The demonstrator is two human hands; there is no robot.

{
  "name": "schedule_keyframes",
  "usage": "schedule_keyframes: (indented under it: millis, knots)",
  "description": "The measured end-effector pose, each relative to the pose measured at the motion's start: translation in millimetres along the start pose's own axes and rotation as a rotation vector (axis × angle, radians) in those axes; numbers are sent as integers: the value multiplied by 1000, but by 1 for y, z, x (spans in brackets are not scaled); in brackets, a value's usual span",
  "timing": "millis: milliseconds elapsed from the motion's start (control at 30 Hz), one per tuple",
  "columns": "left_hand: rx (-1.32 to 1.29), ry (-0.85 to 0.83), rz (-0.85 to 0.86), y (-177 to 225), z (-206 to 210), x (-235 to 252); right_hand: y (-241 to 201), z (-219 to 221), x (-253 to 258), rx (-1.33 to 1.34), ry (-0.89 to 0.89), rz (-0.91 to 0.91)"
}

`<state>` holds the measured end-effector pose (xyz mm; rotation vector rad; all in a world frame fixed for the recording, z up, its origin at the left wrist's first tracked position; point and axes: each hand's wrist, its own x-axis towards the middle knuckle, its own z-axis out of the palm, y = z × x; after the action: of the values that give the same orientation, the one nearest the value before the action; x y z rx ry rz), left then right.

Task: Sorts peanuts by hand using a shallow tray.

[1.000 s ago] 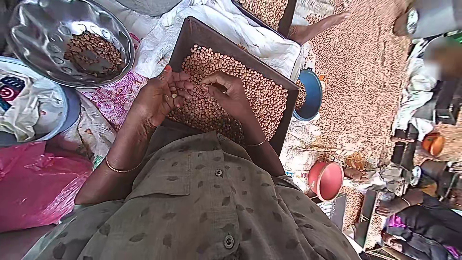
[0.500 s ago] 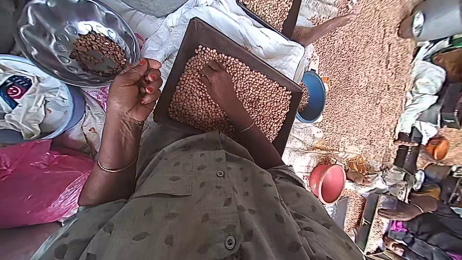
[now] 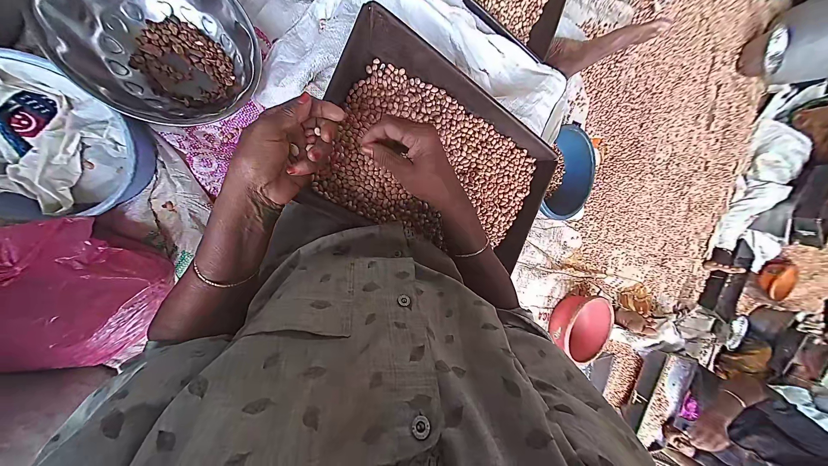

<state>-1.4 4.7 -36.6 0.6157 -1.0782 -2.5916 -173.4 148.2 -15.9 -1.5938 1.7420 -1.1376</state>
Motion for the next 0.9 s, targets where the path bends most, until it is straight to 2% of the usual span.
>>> schedule_keyframes:
  millis: [100, 167, 233, 367, 467, 533, 600, 667, 800, 900]
  knots:
    - [-97, 55, 54, 3, -13, -2, 14, 16, -24, -318, -255, 30]
    - [-100, 81, 77, 4, -16, -2, 27, 31, -36, -514, -265, 6]
    - [-102, 79, 94, 4, -17, -2, 32, 36, -39, -570, -232, -5]
    - [-15, 39, 63, 3, -13, -3, 35, 23, -36, -364, -22, 35]
    - [189, 21, -34, 1, -3, -7, 15, 12, -30, -31, 204, 64]
    - [280, -43, -89, -4, 5, -8, -9, 7, -26, 169, 228, 15]
    - [282, -111, -124, -8, 9, -6, -19, 6, -25, 195, 199, -39]
    - [206, -142, -96, -10, 8, -4, -10, 5, -32, 90, 131, -11]
    - [-30, -145, 12, -8, -11, -2, 20, 13, -56, -302, -180, 73]
    - [-256, -189, 85, -13, -20, 3, 32, 27, -62, -487, -157, 21]
